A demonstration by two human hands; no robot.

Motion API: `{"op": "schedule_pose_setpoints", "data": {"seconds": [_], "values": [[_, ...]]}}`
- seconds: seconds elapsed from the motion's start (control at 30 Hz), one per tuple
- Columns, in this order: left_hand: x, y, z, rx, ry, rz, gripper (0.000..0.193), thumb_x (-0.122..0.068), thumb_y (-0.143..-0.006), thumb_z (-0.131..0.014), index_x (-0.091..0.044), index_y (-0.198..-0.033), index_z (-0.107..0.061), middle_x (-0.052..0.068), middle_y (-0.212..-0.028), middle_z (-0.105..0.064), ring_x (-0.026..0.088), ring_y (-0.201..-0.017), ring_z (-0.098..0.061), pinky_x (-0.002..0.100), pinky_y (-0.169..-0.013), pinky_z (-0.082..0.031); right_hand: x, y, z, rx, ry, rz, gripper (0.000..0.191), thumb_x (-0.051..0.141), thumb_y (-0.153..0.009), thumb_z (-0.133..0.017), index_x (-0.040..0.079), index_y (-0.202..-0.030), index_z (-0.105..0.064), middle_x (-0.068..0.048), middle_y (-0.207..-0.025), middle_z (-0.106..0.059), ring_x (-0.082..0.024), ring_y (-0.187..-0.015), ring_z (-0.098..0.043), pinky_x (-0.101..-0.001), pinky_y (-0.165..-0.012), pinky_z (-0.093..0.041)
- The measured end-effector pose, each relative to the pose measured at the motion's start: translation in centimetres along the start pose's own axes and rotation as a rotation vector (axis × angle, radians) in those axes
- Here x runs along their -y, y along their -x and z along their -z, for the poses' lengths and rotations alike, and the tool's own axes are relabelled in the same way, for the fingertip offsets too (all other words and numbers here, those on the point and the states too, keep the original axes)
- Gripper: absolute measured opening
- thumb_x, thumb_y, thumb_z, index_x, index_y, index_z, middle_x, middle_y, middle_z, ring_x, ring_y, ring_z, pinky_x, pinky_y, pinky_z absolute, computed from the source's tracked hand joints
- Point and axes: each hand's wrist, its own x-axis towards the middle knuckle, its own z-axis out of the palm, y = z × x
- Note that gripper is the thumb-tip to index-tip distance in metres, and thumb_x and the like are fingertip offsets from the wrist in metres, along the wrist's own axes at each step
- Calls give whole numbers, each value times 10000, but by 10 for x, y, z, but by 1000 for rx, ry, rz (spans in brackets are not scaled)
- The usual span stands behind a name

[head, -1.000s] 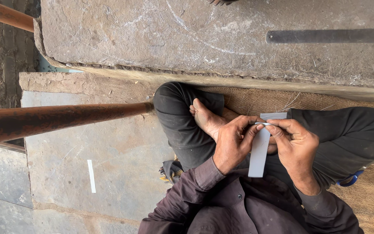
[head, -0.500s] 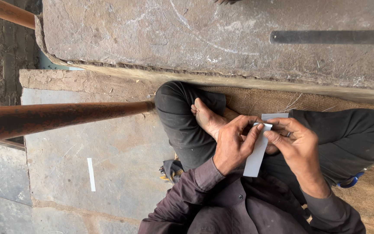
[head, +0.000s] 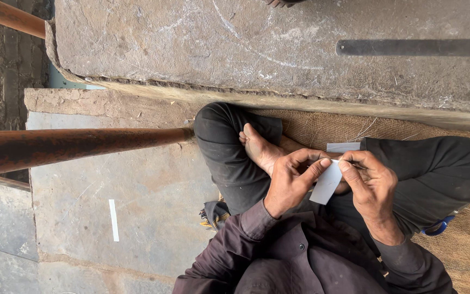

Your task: The person sits on stone steps and folds small white paper strips, pressing creases flat with their fingers and using a long metal bar to flatten the folded strips on the step. They occasionally reach into a metal drum beside them and set folded strips on their lap.

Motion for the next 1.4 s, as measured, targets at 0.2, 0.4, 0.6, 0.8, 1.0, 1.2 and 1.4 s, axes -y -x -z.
{"op": "schedule_pose_setpoints", "data": {"seconds": [0.2,0.4,0.6,0.8,1.0,1.2,1.4], "values": [[-4,-1,9,0,-51,-1,222,-170,-1011,-711,4,-1145,-744,56,-959,-770,78,-845,-712,228,-737,-591,-6,1,2,51,-71,-22,148,118,-995,-691,-2,-1082,-685,-58,-841,-715,-72,-708,-662,-198,-600,-513],[3,-4,21,-133,40,-35,211,-168,-1005,-740,21,-1097,-761,67,-964,-773,97,-877,-714,248,-806,-596,-52,19,6,404,2,-302,277,117,-828,-764,25,-1084,-715,-104,-976,-777,-158,-887,-752,-289,-792,-612],[5,-6,29,-160,-22,-51,269,-183,-978,-749,29,-1143,-739,65,-988,-776,120,-905,-718,273,-830,-594,-75,15,56,-88,-551,-238,100,29,-1090,-743,-10,-1043,-664,-133,-912,-701,-162,-789,-641,-302,-783,-516],[-17,0,29,136,-206,-96,643,-178,-859,-784,46,-1403,-524,65,-1183,-674,142,-1086,-660,278,-899,-574,-20,-17,62,-134,-530,-52,109,34,-1067,-704,-10,-1166,-699,-92,-1020,-721,-135,-895,-689,-274,-896,-572],[5,-4,16,45,53,42,359,-167,-1006,-730,55,-1283,-678,58,-1054,-749,113,-937,-689,256,-845,-577,25,-29,7,168,-46,-140,372,54,-845,-763,-6,-1203,-682,-100,-949,-756,-129,-822,-720,-264,-653,-613],[14,1,12,-64,62,36,291,-181,-1015,-727,31,-1213,-715,79,-1014,-754,89,-870,-681,239,-780,-581,10,-24,0,75,-315,-251,173,16,-919,-738,-24,-1085,-711,-60,-868,-662,-150,-707,-744,-254,-606,-618],[-1,0,12,-27,-55,45,328,-237,-994,-723,8,-1212,-716,99,-1012,-781,132,-926,-754,263,-825,-632,-1,-15,-4,42,-132,-135,126,8,-915,-759,-5,-1040,-751,-98,-884,-746,-106,-741,-711,-220,-640,-579]]}}
